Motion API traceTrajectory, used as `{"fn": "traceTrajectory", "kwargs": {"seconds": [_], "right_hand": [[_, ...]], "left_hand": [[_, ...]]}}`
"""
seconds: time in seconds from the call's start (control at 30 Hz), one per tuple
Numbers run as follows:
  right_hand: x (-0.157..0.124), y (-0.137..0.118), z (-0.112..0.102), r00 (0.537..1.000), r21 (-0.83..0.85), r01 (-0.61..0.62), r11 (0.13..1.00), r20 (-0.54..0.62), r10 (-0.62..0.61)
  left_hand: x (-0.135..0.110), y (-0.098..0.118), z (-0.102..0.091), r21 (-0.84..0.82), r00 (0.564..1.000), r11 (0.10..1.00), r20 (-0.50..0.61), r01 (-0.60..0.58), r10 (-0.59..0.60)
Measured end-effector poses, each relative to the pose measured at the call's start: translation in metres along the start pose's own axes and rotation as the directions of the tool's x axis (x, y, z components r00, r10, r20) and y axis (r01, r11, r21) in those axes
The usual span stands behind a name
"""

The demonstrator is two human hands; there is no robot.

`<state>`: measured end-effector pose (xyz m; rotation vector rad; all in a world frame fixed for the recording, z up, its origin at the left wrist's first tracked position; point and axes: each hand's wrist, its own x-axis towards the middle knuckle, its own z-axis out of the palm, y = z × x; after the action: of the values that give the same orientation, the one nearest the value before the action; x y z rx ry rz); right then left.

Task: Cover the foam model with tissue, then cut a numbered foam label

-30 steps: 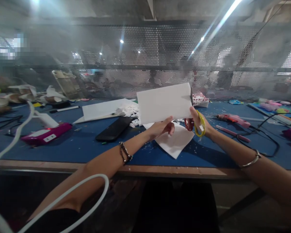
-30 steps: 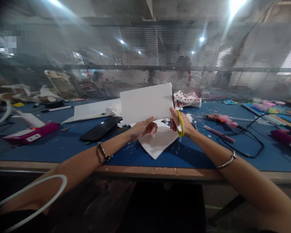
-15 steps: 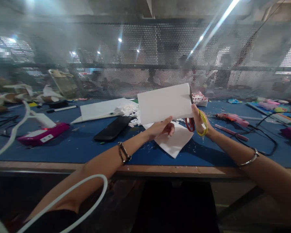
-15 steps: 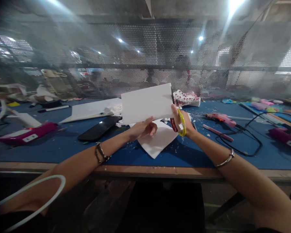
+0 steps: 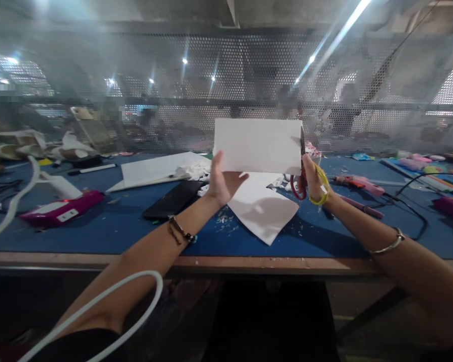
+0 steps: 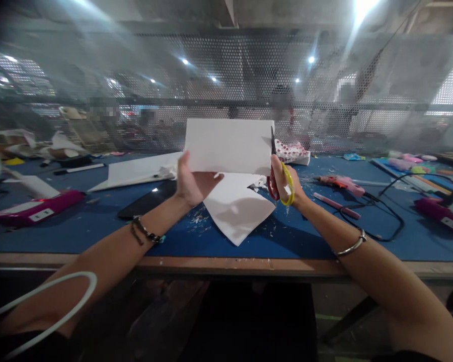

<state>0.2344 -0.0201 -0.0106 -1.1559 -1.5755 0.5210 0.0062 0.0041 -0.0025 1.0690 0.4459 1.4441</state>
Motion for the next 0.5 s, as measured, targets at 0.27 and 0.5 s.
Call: {"fn": "traceTrajectory", "kwargs": {"seconds": [0.27,0.5], "right_hand": [[0.005,0.010,-0.008,0.999,-0.073,0.045,0.996,0.005,-0.045],[0.006,0.010,-0.007,0.993,-0.058,0.078,0.995,0.094,-0.073]], "left_hand": [[0.011,0.022,-0.016,0.133,1.000,0.991,0.030,0.003,-0.007],[0.018,0.003,-0.017,0.304,0.986,0.953,-0.156,-0.014,0.064]]}}
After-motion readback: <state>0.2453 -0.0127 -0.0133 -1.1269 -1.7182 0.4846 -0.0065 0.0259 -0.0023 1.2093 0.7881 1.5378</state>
